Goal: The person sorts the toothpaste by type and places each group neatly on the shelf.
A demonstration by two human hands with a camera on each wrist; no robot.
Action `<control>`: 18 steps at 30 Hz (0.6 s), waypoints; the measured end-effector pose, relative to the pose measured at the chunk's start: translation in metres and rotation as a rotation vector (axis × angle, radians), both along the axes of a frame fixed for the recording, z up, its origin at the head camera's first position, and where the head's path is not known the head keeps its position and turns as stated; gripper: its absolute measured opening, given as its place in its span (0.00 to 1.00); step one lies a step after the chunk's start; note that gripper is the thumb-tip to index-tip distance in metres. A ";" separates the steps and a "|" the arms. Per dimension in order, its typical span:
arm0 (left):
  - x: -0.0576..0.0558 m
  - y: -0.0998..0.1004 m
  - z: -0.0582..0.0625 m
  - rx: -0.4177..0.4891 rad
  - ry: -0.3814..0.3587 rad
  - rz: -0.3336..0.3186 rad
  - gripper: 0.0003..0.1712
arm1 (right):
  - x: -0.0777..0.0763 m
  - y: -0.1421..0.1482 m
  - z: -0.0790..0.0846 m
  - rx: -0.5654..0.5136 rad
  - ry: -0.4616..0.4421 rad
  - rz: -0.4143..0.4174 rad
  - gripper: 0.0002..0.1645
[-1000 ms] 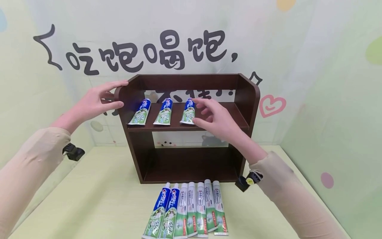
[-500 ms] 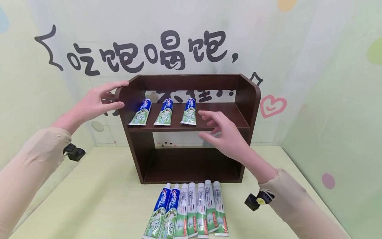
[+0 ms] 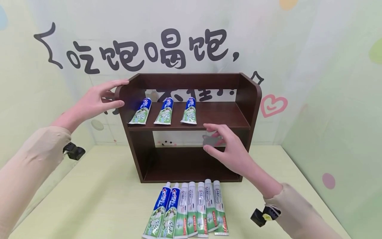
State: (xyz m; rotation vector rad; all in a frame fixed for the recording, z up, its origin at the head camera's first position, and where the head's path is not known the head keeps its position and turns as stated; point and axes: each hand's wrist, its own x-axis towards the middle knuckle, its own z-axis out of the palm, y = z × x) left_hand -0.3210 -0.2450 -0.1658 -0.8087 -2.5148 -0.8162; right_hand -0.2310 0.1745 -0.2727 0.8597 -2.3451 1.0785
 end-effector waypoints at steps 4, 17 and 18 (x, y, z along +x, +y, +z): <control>-0.001 -0.001 0.000 0.001 0.000 0.000 0.36 | 0.001 0.002 -0.010 -0.007 -0.011 -0.009 0.36; -0.001 -0.001 0.000 -0.003 0.003 0.001 0.36 | 0.004 -0.001 -0.040 -0.010 -0.044 0.019 0.35; 0.000 -0.001 0.000 -0.004 0.003 0.001 0.36 | 0.004 -0.002 -0.042 -0.012 -0.047 0.021 0.35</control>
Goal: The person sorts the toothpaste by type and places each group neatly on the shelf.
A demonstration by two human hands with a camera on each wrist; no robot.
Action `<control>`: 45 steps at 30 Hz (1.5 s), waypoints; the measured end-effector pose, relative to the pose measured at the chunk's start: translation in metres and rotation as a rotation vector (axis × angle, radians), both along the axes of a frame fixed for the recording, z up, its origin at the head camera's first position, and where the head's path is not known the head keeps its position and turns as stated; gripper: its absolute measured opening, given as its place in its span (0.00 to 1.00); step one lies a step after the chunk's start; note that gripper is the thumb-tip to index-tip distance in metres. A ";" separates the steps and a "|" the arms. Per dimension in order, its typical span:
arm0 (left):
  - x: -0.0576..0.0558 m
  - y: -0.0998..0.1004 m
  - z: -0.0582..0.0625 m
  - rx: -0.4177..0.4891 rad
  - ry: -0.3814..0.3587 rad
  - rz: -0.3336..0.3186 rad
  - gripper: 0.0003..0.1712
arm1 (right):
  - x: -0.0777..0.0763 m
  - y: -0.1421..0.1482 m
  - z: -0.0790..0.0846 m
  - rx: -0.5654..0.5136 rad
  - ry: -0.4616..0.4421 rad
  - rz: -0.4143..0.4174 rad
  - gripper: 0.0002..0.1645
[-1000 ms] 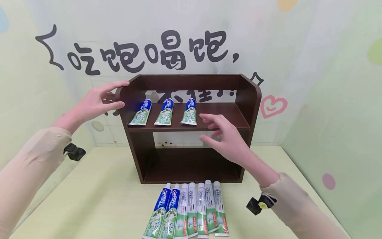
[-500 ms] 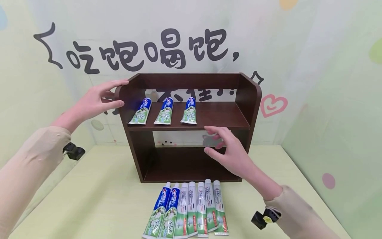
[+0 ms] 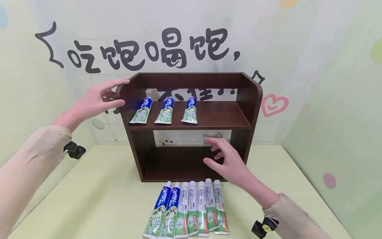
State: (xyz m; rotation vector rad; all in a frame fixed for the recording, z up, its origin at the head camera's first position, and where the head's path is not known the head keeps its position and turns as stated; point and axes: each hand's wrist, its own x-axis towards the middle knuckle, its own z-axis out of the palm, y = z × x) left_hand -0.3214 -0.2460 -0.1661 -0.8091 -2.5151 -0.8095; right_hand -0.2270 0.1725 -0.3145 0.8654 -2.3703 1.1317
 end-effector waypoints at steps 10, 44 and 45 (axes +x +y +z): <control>-0.001 0.001 -0.001 -0.007 0.003 -0.001 0.36 | 0.005 -0.019 -0.022 -0.009 -0.057 0.015 0.35; -0.001 0.001 -0.001 0.009 0.014 -0.010 0.36 | -0.006 -0.084 -0.073 0.038 -0.321 0.052 0.40; -0.001 0.001 -0.001 0.008 0.015 -0.009 0.36 | -0.008 -0.085 -0.075 0.044 -0.332 0.059 0.40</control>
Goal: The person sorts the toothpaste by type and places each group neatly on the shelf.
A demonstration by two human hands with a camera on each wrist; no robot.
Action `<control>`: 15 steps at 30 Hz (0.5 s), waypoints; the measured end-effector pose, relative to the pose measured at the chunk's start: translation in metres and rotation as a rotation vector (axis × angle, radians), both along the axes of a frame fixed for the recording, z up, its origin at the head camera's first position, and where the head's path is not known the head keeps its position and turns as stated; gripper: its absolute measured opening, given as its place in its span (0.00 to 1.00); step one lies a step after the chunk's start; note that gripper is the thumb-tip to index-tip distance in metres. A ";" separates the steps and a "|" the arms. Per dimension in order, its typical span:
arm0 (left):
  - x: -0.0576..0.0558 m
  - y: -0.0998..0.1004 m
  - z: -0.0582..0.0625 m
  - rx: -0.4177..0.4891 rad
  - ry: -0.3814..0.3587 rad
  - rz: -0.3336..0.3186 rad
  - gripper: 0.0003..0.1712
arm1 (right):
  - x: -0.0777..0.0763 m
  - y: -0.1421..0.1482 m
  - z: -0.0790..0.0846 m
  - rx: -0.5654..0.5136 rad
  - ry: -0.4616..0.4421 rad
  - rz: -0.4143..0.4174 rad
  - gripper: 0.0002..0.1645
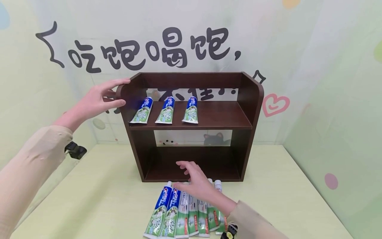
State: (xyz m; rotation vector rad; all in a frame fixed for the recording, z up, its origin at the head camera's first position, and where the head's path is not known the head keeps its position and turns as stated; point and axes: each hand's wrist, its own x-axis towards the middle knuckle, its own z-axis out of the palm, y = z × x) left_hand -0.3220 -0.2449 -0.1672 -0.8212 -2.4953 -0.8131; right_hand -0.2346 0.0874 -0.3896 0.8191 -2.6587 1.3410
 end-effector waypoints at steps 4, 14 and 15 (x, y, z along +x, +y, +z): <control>0.000 0.000 0.000 0.000 0.003 -0.001 0.36 | -0.005 -0.004 -0.009 0.030 -0.050 0.023 0.41; 0.000 -0.001 0.000 -0.002 0.001 -0.003 0.36 | -0.007 -0.012 -0.030 0.127 -0.129 0.030 0.45; -0.001 -0.001 0.000 -0.004 0.000 -0.002 0.36 | -0.006 -0.012 -0.031 0.133 -0.139 0.030 0.46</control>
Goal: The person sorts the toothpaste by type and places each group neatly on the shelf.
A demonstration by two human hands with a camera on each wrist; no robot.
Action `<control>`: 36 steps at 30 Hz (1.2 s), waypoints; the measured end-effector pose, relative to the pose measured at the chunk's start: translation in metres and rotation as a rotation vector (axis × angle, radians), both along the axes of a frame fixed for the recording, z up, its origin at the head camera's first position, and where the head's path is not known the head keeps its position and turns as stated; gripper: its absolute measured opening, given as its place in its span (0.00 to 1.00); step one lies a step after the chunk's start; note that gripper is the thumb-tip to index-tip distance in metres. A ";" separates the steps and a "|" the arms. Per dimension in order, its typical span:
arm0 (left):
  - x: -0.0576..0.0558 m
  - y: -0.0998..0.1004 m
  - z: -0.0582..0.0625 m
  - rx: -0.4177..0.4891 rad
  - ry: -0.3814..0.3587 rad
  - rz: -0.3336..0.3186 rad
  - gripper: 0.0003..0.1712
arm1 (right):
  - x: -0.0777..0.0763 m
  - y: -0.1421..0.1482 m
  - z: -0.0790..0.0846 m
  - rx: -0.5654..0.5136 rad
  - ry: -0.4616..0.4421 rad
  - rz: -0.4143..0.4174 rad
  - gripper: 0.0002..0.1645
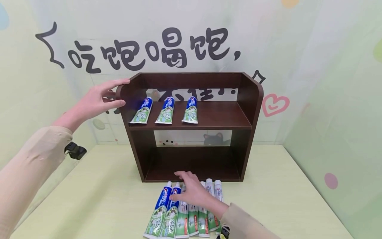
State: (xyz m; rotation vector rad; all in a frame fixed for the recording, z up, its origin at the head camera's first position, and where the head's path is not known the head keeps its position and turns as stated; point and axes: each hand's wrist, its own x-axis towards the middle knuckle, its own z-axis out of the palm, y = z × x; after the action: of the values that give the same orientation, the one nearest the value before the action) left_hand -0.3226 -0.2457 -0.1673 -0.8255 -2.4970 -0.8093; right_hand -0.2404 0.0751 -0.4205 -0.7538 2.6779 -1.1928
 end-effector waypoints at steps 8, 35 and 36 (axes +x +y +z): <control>-0.002 0.000 -0.001 0.005 -0.007 -0.001 0.36 | 0.005 -0.003 -0.004 0.059 -0.038 0.010 0.51; -0.001 0.000 -0.001 0.001 0.001 0.007 0.36 | -0.006 -0.016 0.001 0.415 -0.010 0.109 0.57; -0.001 0.000 -0.001 0.000 0.002 0.009 0.36 | -0.007 -0.017 0.002 0.412 -0.012 0.113 0.57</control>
State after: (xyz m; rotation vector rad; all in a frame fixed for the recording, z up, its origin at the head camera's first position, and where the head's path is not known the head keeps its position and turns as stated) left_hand -0.3235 -0.2454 -0.1681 -0.8140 -2.4971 -0.8055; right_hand -0.2470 0.0582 -0.4186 -0.8065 2.6935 -0.5855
